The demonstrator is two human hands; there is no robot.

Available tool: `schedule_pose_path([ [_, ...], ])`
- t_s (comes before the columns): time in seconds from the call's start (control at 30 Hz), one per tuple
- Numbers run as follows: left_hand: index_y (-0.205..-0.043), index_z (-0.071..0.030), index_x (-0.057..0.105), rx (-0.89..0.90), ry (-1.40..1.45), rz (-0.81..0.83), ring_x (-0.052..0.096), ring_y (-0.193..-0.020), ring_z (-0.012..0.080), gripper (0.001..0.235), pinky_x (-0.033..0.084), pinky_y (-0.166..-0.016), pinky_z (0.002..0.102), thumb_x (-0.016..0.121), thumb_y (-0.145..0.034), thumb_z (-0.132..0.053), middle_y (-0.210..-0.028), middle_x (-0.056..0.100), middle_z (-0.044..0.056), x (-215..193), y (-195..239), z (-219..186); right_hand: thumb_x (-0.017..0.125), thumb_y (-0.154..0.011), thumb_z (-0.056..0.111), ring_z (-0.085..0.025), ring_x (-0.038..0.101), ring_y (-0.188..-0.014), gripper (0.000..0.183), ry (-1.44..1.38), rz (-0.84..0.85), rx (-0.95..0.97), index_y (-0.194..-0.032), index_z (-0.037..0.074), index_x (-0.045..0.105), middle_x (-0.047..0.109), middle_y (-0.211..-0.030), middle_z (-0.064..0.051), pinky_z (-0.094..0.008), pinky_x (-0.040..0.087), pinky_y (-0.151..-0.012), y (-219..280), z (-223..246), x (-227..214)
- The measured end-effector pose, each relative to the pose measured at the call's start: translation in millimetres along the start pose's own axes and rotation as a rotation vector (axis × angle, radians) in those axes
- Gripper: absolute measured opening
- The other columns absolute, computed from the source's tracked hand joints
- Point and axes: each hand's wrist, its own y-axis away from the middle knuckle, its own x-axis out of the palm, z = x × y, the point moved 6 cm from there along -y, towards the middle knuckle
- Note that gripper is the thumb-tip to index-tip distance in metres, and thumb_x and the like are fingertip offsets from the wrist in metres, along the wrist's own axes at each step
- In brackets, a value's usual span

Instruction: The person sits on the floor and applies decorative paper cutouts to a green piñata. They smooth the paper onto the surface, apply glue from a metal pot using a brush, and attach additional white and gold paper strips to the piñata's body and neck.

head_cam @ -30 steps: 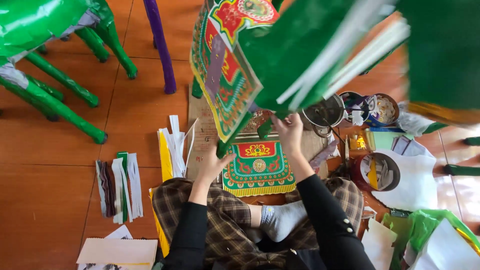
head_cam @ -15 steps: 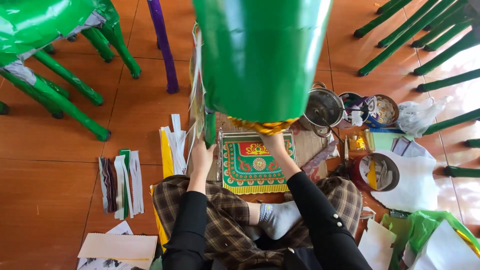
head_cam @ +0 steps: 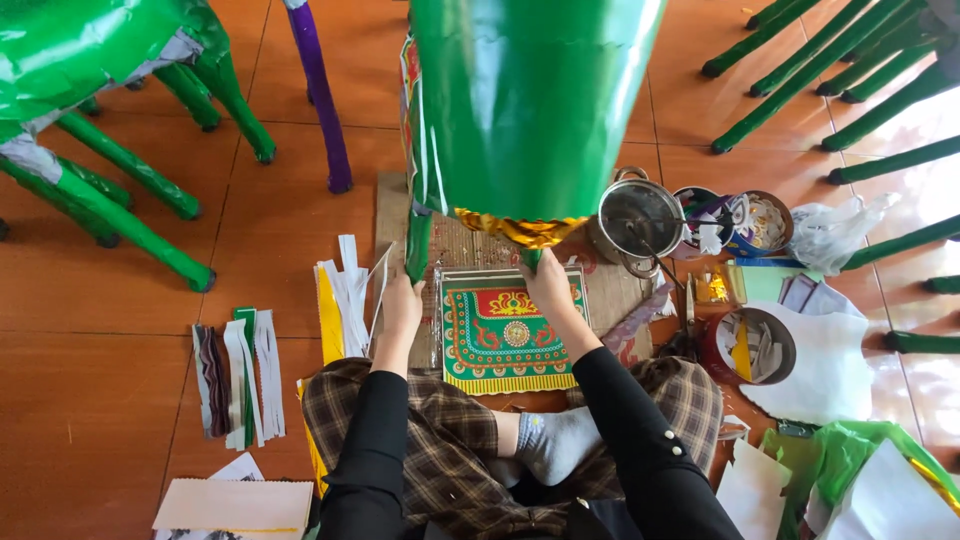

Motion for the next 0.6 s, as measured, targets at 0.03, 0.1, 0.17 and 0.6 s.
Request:
schedule_pose_path([
  [0.03,-0.137,0.006,0.043,0.001,0.012,0.005,0.067,-0.100,0.0471,0.057,0.056,-0.088,0.053,0.068,-0.089,-0.012,-0.108,0.066,0.030,-12,4,-13,0.068,-0.090,0.031,-0.043,0.064,-0.105,0.040,0.016,0.003,-0.009,-0.117,0.007,0.051,0.067,-0.104,-0.023,-0.054,0.054,-0.089,0,3,-1],
  [0.1,-0.136,0.008,0.042,0.009,0.030,0.014,0.065,-0.102,0.0493,0.057,0.056,-0.088,0.054,0.068,-0.089,-0.009,-0.114,0.063,0.033,-29,14,-29,0.066,-0.091,0.026,-0.045,0.062,-0.109,0.047,-0.002,0.004,-0.029,-0.126,0.003,0.046,0.064,-0.111,-0.026,-0.055,0.053,-0.091,11,19,-13],
  [0.17,-0.136,0.010,0.042,0.021,0.047,0.020,0.063,-0.104,0.0515,0.056,0.056,-0.089,0.056,0.067,-0.089,-0.006,-0.119,0.059,0.035,-36,18,-39,0.064,-0.092,0.022,-0.047,0.060,-0.112,0.055,-0.022,0.001,-0.052,-0.136,-0.001,0.040,0.061,-0.117,-0.030,-0.055,0.053,-0.093,20,28,-23],
  [0.6,-0.142,0.002,0.035,0.020,-0.130,-0.013,0.068,-0.101,0.0410,0.069,0.060,-0.083,0.045,0.071,-0.087,-0.021,-0.111,0.063,0.022,11,-5,10,0.064,-0.091,0.033,-0.048,0.058,-0.116,0.071,0.025,0.159,-0.008,-0.152,0.017,0.031,0.053,-0.128,-0.024,-0.057,0.053,-0.093,111,-56,-9],
])
